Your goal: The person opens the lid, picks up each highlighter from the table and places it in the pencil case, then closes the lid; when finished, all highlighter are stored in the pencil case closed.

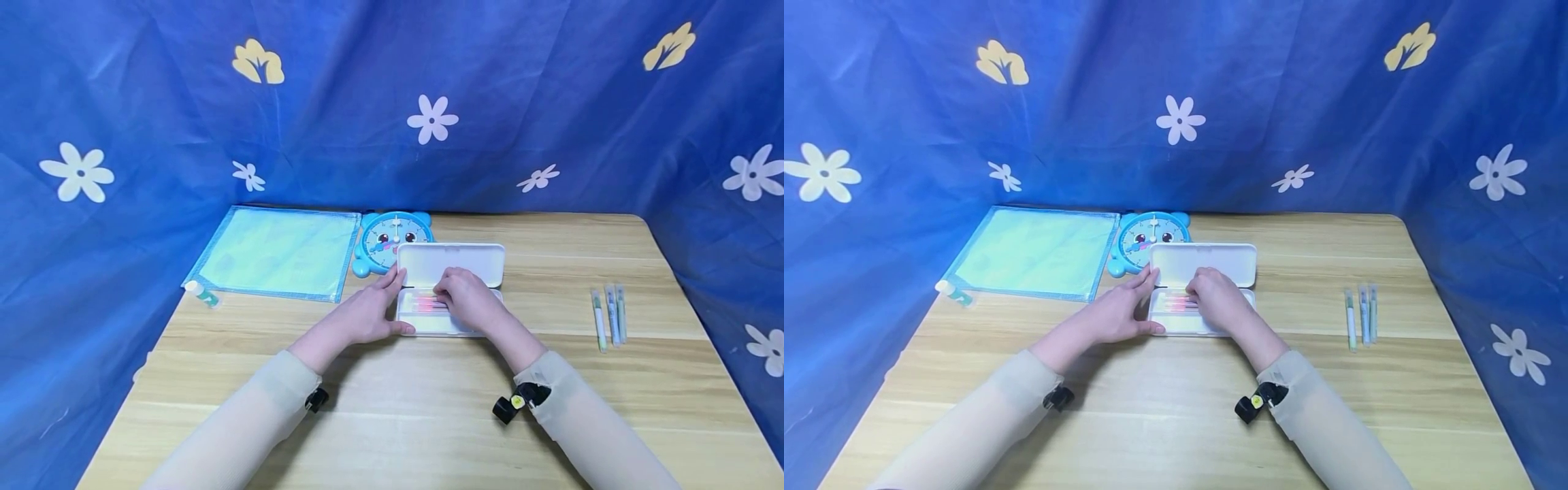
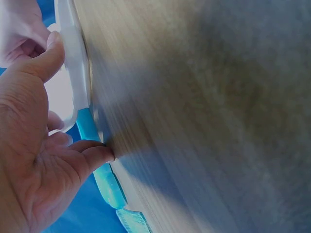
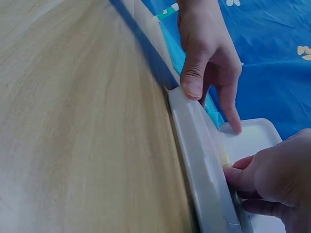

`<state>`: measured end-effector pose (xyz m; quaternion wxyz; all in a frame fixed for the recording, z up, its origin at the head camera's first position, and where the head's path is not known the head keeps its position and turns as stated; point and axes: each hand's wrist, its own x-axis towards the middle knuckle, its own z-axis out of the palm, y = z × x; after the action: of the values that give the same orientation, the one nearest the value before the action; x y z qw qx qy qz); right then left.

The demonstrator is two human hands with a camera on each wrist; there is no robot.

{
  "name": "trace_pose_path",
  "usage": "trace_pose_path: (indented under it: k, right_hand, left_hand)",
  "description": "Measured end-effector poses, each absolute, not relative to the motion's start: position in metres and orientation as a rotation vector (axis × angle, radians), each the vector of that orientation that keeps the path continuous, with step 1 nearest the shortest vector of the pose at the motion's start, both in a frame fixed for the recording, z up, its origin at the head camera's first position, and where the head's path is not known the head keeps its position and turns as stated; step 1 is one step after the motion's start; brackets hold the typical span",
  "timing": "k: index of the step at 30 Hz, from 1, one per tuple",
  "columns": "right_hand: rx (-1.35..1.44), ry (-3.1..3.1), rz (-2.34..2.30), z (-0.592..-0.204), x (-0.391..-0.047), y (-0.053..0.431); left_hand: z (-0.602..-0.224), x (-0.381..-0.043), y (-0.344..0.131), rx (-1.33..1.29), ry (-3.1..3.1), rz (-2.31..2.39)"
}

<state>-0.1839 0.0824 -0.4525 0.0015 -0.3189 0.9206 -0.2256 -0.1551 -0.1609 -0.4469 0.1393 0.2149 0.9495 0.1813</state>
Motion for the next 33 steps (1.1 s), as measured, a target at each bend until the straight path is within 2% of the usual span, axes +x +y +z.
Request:
trace_pose_path:
  k: [17,33]
  right_hand:
    - [-0.955,2.853,-0.815,-0.442,-0.184,0.097]
    - [-0.806,2.917,-1.045,-0.419,-0.183,0.163]
  left_hand:
    - [-0.446,-0.154,-0.16,0.621,2.742,0.513]
    - [-0.447,-0.153,-0.16,0.625,2.743,0.504]
